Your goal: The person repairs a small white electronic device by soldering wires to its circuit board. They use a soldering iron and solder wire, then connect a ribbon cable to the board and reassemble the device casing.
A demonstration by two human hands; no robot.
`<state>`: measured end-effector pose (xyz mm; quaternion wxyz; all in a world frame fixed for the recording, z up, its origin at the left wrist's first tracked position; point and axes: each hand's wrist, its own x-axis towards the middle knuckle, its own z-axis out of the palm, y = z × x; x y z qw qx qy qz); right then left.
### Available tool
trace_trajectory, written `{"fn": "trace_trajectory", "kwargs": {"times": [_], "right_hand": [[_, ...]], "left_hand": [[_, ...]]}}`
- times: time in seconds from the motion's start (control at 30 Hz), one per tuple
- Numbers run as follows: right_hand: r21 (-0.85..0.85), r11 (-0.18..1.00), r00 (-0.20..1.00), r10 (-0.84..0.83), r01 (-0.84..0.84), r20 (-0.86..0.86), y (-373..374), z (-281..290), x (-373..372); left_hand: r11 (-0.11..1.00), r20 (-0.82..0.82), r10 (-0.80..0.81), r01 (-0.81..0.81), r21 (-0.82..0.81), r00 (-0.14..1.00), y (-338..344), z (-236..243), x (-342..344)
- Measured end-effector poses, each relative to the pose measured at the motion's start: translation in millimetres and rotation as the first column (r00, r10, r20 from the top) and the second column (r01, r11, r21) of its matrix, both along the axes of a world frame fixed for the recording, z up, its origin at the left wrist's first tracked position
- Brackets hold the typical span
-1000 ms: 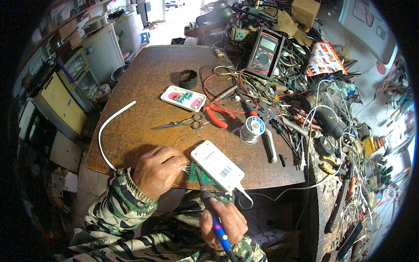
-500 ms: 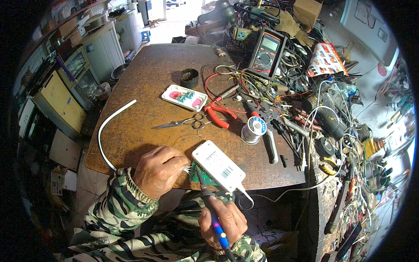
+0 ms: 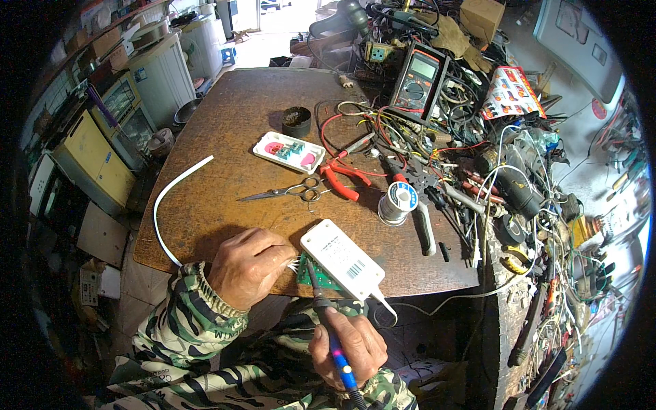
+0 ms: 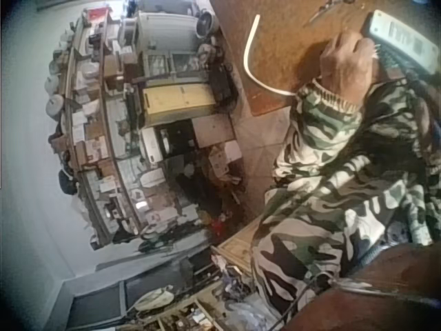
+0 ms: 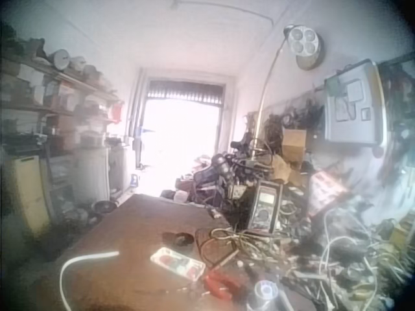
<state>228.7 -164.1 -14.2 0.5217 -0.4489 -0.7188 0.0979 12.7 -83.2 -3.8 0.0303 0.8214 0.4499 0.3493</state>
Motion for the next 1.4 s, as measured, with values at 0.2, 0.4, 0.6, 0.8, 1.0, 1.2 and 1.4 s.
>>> {"fn": "trace_trajectory", "kwargs": {"times": [0.2,0.4,0.6,0.8,1.0,1.2,1.4], "right_hand": [[0.009,1.000,1.000,-0.005,0.005,0.003,0.6,1.8,-0.8],[0.011,1.000,1.000,-0.014,0.014,0.002,1.4,1.9,-1.4],[0.010,1.000,1.000,-0.013,0.013,-0.006,1.6,2.2,-1.7],[0.007,1.000,1.000,-0.019,0.019,0.004,1.2,1.0,-1.1],[0.008,1.000,1.000,-0.018,0.018,0.000,1.5,-0.2,-1.1],[0.007,1.000,1.000,-0.024,0.024,0.000,1.1,0.8,-2.0],[0.016,1.000,1.000,-0.024,0.024,0.004,1.7,-0.1,-2.1]], "left_hand": [[1.000,-0.004,0.000,0.001,0.011,1.000,-0.3,0.7,-0.7],[1.000,-0.008,0.000,0.000,0.002,1.000,0.3,1.1,-0.4],[1.000,-0.012,-0.003,0.003,-0.005,1.000,0.1,1.6,-0.8],[1.000,-0.021,0.001,-0.001,-0.011,1.000,0.6,2.1,0.1],[1.000,-0.021,-0.003,0.003,-0.015,1.000,1.3,2.4,0.0],[1.000,-0.013,-0.012,0.012,-0.018,1.000,1.8,3.4,0.8],[1.000,-0.009,-0.015,0.014,-0.016,1.000,1.8,3.3,1.1]]}}
